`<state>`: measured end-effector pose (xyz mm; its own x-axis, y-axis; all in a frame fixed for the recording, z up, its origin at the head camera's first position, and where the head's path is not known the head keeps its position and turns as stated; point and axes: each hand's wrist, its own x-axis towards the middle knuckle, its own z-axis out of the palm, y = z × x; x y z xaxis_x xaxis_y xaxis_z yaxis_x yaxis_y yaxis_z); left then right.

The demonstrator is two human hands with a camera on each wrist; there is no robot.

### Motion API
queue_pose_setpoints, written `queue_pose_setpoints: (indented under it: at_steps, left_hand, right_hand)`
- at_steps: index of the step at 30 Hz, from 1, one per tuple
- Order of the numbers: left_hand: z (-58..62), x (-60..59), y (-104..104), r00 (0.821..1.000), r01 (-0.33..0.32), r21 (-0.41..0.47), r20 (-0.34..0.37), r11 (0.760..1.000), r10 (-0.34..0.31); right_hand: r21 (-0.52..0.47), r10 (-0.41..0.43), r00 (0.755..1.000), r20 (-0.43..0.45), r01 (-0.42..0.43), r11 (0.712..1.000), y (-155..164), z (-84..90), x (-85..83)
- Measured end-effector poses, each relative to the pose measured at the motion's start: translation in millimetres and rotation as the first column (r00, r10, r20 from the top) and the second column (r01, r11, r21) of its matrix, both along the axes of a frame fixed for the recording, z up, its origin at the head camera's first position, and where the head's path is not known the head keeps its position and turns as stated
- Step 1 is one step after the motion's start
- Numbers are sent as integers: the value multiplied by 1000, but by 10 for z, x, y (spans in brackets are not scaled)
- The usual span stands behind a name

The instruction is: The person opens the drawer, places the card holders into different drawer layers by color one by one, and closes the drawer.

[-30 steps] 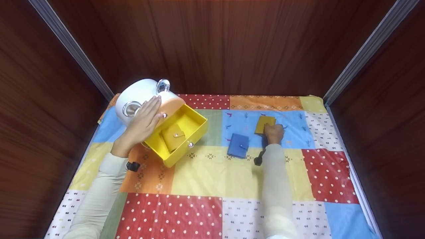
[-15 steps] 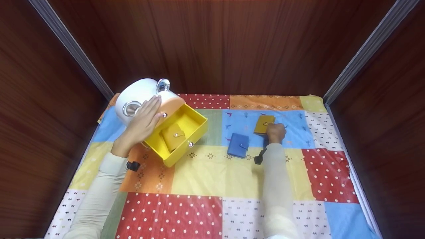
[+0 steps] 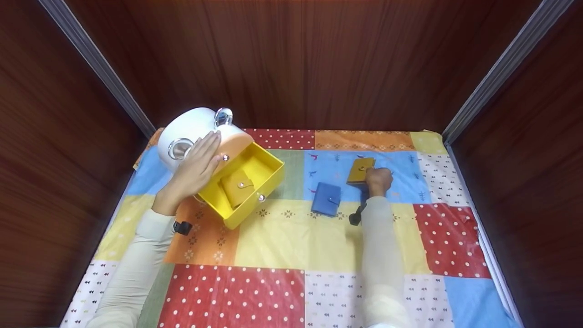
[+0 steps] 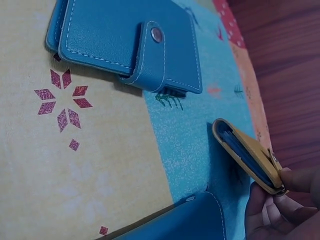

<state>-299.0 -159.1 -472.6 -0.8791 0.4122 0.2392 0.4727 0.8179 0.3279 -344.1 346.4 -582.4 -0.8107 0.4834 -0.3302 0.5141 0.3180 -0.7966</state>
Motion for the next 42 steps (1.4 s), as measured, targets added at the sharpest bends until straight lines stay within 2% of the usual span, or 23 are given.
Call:
queue_pose_setpoints:
  at_steps: [10,17,33,42]
  left_hand:
    - [3,5,-11,1000,2,3,-1,1000,-2]
    - [19,0,-11,1000,3,-2,8,1000,-3]
    - [12,3,-4,1000,5,-15,6,1000,-5]
    - [13,5,6,1000,5,2,3,1000,-5]
  right_hand:
    - [30,11,1000,-7,-11,999,9,89,-16]
    - [-29,22,999,-35,-23,999,5,120,-51]
    - [-55,15,999,-35,-17,998,-24,233,-54]
    - [-81,12,996,-91,-19,997,-51,298,-29]
